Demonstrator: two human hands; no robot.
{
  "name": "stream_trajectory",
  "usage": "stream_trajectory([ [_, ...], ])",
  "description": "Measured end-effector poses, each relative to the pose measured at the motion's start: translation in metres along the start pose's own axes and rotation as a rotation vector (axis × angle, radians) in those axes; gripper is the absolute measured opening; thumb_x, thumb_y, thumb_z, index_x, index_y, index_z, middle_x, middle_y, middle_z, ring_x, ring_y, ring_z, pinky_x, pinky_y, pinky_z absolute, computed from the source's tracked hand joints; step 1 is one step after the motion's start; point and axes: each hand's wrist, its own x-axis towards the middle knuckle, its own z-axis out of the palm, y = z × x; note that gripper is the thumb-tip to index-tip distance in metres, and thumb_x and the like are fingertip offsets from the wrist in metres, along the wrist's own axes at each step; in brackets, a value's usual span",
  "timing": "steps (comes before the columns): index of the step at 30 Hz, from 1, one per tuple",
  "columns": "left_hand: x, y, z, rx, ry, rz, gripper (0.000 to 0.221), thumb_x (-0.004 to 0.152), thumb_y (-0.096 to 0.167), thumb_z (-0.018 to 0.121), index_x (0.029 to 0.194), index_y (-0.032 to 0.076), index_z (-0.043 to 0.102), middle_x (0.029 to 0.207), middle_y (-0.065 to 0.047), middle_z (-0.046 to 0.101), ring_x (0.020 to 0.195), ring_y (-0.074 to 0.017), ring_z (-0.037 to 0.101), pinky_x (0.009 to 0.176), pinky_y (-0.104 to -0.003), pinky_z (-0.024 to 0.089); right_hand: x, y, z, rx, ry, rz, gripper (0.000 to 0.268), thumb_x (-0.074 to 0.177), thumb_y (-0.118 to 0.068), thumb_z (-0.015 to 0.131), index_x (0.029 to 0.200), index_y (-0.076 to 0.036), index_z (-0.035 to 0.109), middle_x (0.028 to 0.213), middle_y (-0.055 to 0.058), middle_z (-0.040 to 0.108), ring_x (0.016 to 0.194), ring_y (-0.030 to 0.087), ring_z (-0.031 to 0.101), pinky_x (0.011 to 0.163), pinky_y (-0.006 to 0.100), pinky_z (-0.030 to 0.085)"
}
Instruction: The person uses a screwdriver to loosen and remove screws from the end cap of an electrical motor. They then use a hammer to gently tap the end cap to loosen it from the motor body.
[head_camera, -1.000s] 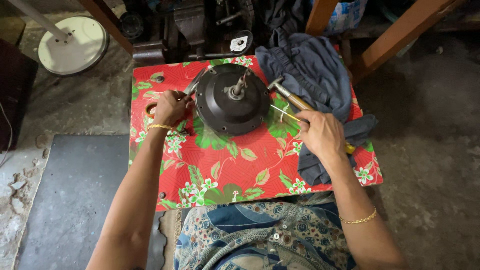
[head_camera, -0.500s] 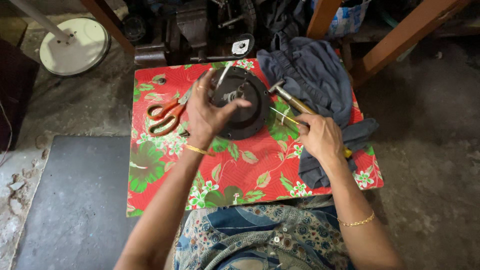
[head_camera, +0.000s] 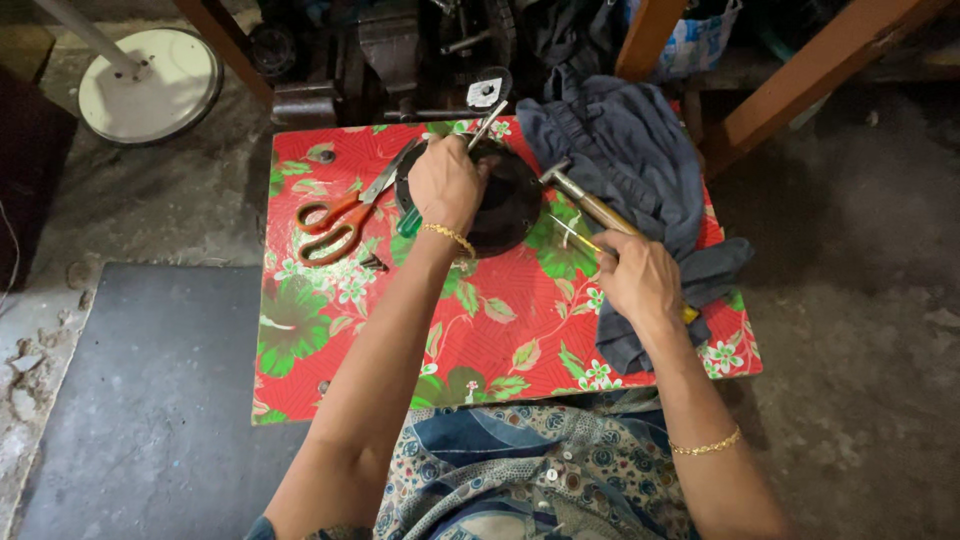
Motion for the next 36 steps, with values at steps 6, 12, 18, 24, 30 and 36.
stream_trajectory([
  [6, 0.025, -0.048, 0.017, -0.062, -0.038, -0.061, 0.049, 0.072, 0.043, 0.089, 0.096, 0.004, 0.071, 0.093, -0.021, 0.071, 0.089, -0.0403, 0.069, 0.078, -0.05, 0.054, 0.005, -0.004, -0.007, 0.004, 0.025, -0.048, 0.026, 0.087, -0.02, 0.072, 0.112, -0.02, 0.078, 0.089, 0.023, 0.072, 0.086, 0.044, 0.069, 0.078, 0.053, 0.053],
  [12, 0.027, -0.06, 0.008, -0.161, -0.074, -0.009, 0.052, 0.073, 0.046, 0.09, 0.09, 0.001, 0.07, 0.088, -0.022, 0.07, 0.086, -0.0418, 0.069, 0.073, -0.051, 0.053, 0.006, -0.014, -0.009, 0.054, 0.046, -0.097, 0.023, 0.088, -0.02, 0.072, 0.111, -0.02, 0.078, 0.088, 0.023, 0.073, 0.084, 0.044, 0.07, 0.077, 0.052, 0.054],
  [18, 0.016, -0.066, -0.014, -0.318, -0.201, 0.048, 0.038, 0.081, 0.045, 0.081, 0.093, 0.009, 0.077, 0.082, -0.019, 0.074, 0.08, -0.0368, 0.073, 0.072, -0.048, 0.054, 0.005, -0.014, -0.011, 0.074, 0.056, -0.146, 0.022, 0.091, -0.021, 0.072, 0.111, -0.019, 0.079, 0.084, 0.023, 0.071, 0.081, 0.043, 0.069, 0.074, 0.051, 0.054],
  [24, 0.021, -0.064, -0.013, -0.288, -0.158, 0.112, 0.042, 0.08, 0.043, 0.084, 0.092, 0.004, 0.075, 0.083, -0.022, 0.072, 0.083, -0.0401, 0.07, 0.071, -0.049, 0.053, 0.004, -0.02, -0.016, 0.063, 0.079, -0.19, 0.023, 0.089, -0.02, 0.073, 0.111, -0.019, 0.08, 0.086, 0.022, 0.072, 0.08, 0.043, 0.069, 0.072, 0.05, 0.053],
  [30, 0.021, -0.066, -0.011, -0.255, -0.147, 0.096, 0.046, 0.081, 0.044, 0.086, 0.088, 0.0, 0.072, 0.083, -0.023, 0.07, 0.082, -0.0413, 0.069, 0.072, -0.049, 0.052, 0.011, -0.011, -0.011, 0.069, 0.039, -0.292, 0.022, 0.09, -0.017, 0.072, 0.111, -0.015, 0.078, 0.089, 0.021, 0.073, 0.082, 0.042, 0.071, 0.074, 0.049, 0.054],
  [36, 0.01, -0.067, -0.016, -0.385, -0.146, 0.073, 0.04, 0.082, 0.042, 0.084, 0.094, 0.004, 0.076, 0.082, -0.018, 0.073, 0.077, -0.0346, 0.072, 0.071, -0.044, 0.054, 0.023, 0.013, 0.02, 0.33, -0.192, -0.011, 0.023, 0.093, -0.021, 0.071, 0.114, -0.013, 0.077, 0.071, 0.008, 0.074, 0.061, 0.016, 0.068, 0.058, 0.034, 0.052],
])
